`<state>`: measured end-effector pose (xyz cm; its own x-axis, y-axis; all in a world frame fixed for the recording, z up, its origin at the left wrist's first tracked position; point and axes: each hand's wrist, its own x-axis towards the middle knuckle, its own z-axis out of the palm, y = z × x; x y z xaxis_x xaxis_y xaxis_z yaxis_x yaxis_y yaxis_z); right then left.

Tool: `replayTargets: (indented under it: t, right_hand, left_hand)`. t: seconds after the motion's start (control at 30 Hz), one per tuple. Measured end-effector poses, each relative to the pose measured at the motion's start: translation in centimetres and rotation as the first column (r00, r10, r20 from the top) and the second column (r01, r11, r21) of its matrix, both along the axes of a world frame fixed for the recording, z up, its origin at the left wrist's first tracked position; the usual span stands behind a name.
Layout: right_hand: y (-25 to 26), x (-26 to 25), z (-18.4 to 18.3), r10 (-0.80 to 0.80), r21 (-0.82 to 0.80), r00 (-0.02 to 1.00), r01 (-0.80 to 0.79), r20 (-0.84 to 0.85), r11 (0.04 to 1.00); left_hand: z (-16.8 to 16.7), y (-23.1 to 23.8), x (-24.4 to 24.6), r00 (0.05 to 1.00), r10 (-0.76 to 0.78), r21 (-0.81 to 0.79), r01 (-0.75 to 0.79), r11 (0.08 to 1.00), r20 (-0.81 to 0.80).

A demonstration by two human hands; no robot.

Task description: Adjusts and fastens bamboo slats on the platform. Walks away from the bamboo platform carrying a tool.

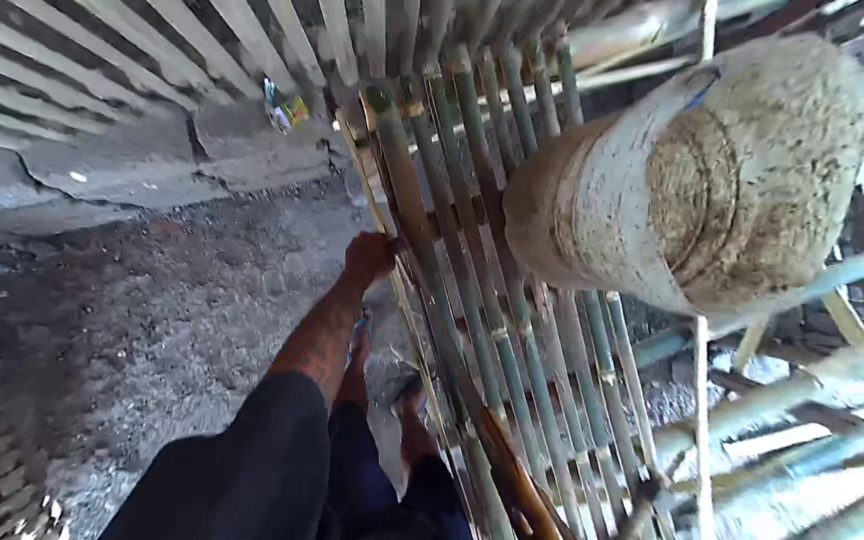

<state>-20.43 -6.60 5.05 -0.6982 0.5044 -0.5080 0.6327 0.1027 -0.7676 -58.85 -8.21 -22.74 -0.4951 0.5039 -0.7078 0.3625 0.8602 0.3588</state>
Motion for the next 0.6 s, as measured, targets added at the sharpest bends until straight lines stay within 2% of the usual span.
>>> replayTargets:
  t: [0.07, 0.1, 0.17, 0.2, 0.27, 0.37, 0.43, 0.53, 0.6]
  right_hand:
    - [1.9, -5.1, -5.1, 0.034, 0.07, 0.999, -0.031, -0.04, 0.997]
    - [2.1, -6.1, -6.7, 0.038, 0.115, 0.997, -0.031, -0.063, 0.993]
    - [2.3, -7.0, -7.8, 0.031, 0.153, 0.992, -0.012, -0.126, 0.988]
    - [1.8, -5.8, -6.4, 0.016, 0.149, 0.994, 0.001, -0.112, 0.989]
    - [-0.2, -1.2, -1.2, -0.019, 0.072, 1.0, 0.019, 0.005, 0.997]
    - [-0.4, 1.3, 1.8, -0.014, -0.042, 0.992, 0.019, 0.128, 0.999]
    - [1.1, -0.1, -0.5, 0.002, -0.034, 0.997, 0.001, 0.082, 0.999]
    - [2.1, -2.9, -6.5, 0.029, 0.14, 0.993, -0.013, -0.112, 0.99]
    - [2.6, -4.9, -7.4, 0.062, 0.2, 0.986, -0.029, -0.157, 0.979]
  left_hand:
    - [-0.1, 0.7, -1.4, 1.0, 0.009, 0.012, -0.009, 1.0, -0.001]
    - [-0.1, 0.3, -0.3, 0.999, 0.013, 0.014, -0.013, 1.0, 0.036]
    - [0.3, -0.3, -0.1, 0.999, 0.032, 0.044, -0.034, 0.998, 0.044]
    - [0.1, 0.1, -1.2, 1.0, 0.031, 0.068, -0.031, 0.997, 0.007]
    - [-0.3, 0.0, 0.0, 1.0, -0.022, 0.028, 0.021, 0.999, 0.016]
    - [-0.8, 0.3, -0.4, 0.999, -0.041, -0.046, 0.043, 0.998, 0.036]
    - [-1.0, 0.4, -1.0, 0.999, -0.017, -0.026, 0.018, 1.0, 0.043]
    - [-1.3, -0.2, 0.0, 0.997, 0.025, 0.031, -0.028, 0.999, 0.071]
    - [-0.9, 0.0, -0.7, 0.999, -0.005, 0.016, 0.005, 1.0, 0.047]
